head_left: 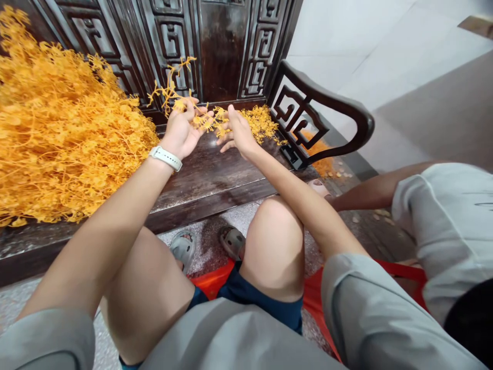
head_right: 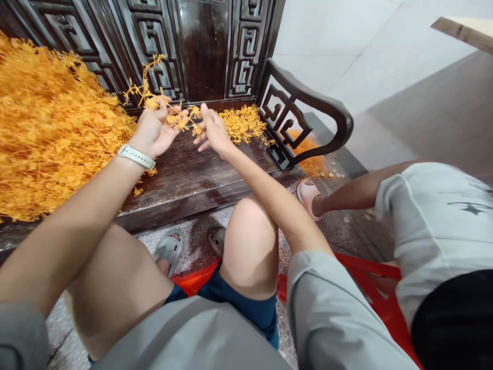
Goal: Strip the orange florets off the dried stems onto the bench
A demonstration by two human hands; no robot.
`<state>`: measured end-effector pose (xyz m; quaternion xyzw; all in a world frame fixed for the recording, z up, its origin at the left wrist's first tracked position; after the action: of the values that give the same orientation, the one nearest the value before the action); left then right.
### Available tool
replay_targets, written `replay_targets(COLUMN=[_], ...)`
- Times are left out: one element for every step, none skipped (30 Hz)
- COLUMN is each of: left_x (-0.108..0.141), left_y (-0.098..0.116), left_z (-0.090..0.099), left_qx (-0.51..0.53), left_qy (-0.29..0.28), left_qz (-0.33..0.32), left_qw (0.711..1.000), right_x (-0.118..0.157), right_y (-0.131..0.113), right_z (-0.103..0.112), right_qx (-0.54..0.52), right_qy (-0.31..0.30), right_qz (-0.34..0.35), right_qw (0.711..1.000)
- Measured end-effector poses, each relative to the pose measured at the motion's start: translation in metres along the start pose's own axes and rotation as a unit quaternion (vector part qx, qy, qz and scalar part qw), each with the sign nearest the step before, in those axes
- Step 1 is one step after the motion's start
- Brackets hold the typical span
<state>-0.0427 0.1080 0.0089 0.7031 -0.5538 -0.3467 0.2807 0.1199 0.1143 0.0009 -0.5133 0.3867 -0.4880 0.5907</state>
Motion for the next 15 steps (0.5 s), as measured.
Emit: replay_targets(left_x=[0.004,0.008,0.012,0.015,0.019,0.022,0.025,0.028,0.030,0.032,0.033,0.033,0.033,0.033,0.033], left_y=[0.000,0.000,0.000,0.000,-0.001,-0.001,-0.003,-0.004,-0.005,-0.005,-0.006,-0.007,-0.007,-0.008,-0.009], left_z=[-0.007,-0.013,-0.018,-0.023,-0.027,-0.030,-0.032,-0.034,-0.036,-0.037,-0.039,-0.040,-0.041,-0.042,-0.043], left_qx=[-0.004,-0.009,-0.014,-0.022,-0.030,-0.040,-0.051,-0.060,-0.066,-0.068,-0.066,-0.061,-0.054,-0.047,-0.041], left_qy=[-0.013,-0.026,-0.039,-0.052,-0.063,-0.072,-0.080,-0.085,-0.089,-0.092,-0.094,-0.096,-0.099,-0.103,-0.107], left_qz=[0.000,0.002,0.004,0.008,0.012,0.018,0.025,0.030,0.032,0.031,0.028,0.025,0.022,0.021,0.022], left_qw=[1.000,1.000,0.999,0.998,0.997,0.996,0.995,0.994,0.993,0.993,0.993,0.993,0.993,0.993,0.993], right_x=[0.003,0.005,0.007,0.008,0.008,0.009,0.009,0.009,0.010,0.011,0.011,0.012,0.013,0.014,0.015], right_y=[-0.006,-0.012,-0.016,-0.019,-0.021,-0.023,-0.024,-0.026,-0.028,-0.030,-0.032,-0.035,-0.037,-0.040,-0.042], right_z=[-0.007,-0.012,-0.014,-0.015,-0.013,-0.011,-0.009,-0.007,-0.006,-0.005,-0.005,-0.006,-0.007,-0.007,-0.008], right_qx=[-0.013,-0.019,-0.022,-0.025,-0.028,-0.031,-0.034,-0.036,-0.036,-0.034,-0.030,-0.023,-0.013,-0.001,0.011], right_qy=[-0.003,-0.002,0.004,0.013,0.026,0.039,0.051,0.061,0.067,0.070,0.068,0.064,0.058,0.052,0.047], right_qz=[0.007,0.017,0.027,0.035,0.044,0.052,0.061,0.071,0.082,0.092,0.100,0.108,0.114,0.119,0.125], right_qw=[1.000,1.000,0.999,0.999,0.998,0.997,0.996,0.995,0.994,0.993,0.992,0.992,0.992,0.991,0.991])
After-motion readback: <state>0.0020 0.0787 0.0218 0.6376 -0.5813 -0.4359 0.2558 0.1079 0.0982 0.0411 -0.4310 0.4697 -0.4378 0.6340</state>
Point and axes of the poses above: each hand's wrist, its own x-axis away from the middle knuckle, its own z-axis out of the back of the hand, y = z × x, the point moved 7 cm from there along -x, towards the middle knuckle, and after that the axes turned 11 degrees about -z, right-handed, at the moved point
